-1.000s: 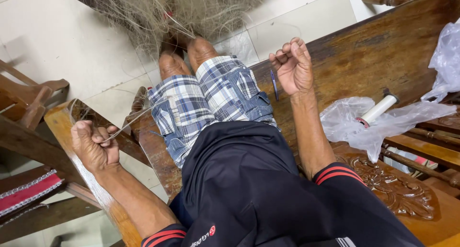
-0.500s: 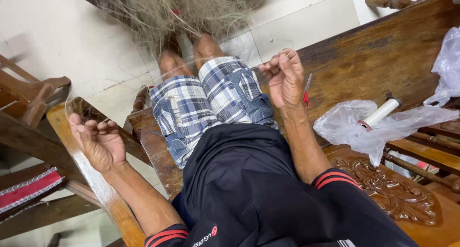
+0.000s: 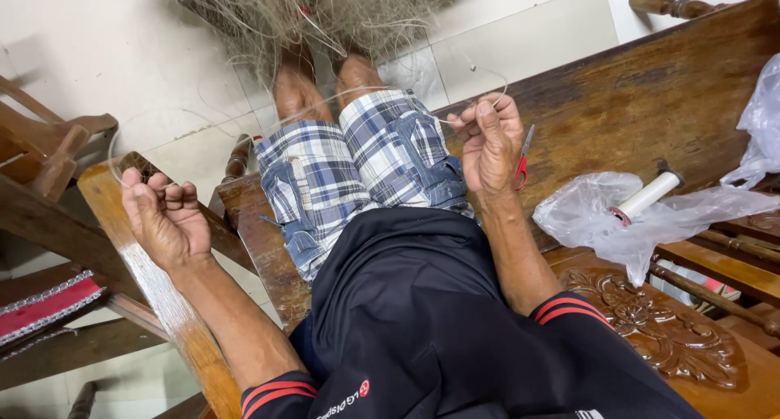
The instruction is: Repairing a fishing net by untangling strands and cutting them with scissors.
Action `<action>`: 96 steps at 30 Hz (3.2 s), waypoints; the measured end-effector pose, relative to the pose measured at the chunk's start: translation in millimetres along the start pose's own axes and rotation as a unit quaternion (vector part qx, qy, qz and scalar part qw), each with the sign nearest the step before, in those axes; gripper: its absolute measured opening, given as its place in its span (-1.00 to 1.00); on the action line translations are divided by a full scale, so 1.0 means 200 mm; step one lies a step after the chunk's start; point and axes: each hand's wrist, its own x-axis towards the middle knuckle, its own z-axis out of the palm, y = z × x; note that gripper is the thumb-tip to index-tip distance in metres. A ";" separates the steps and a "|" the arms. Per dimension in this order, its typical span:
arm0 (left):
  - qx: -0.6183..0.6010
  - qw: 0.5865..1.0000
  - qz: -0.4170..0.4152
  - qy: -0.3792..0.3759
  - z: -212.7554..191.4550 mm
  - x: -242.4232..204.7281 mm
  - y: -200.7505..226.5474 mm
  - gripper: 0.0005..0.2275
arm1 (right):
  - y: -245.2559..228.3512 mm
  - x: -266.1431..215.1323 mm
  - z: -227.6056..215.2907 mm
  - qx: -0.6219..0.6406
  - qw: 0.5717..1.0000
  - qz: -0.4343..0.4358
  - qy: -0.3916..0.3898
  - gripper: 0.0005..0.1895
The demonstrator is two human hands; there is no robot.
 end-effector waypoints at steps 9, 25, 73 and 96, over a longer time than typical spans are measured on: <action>0.014 1.000 0.001 0.012 0.09 -0.11 -0.06 -0.21 | 0.06 -0.08 0.07 -0.023 0.999 0.007 0.024 -0.73; 0.155 0.923 -0.044 -0.349 0.70 -0.77 -0.72 -0.40 | 0.36 -0.38 0.36 -0.064 0.995 0.068 -0.024 -0.78; -0.109 0.991 0.004 -0.073 0.48 -0.36 -0.40 -0.85 | 0.41 0.03 0.17 0.092 0.932 0.314 -0.158 -0.91; -0.116 0.987 -0.039 -0.103 -0.03 -0.32 -0.19 -0.88 | 0.38 -0.27 0.29 -0.011 0.971 0.186 -0.152 -0.81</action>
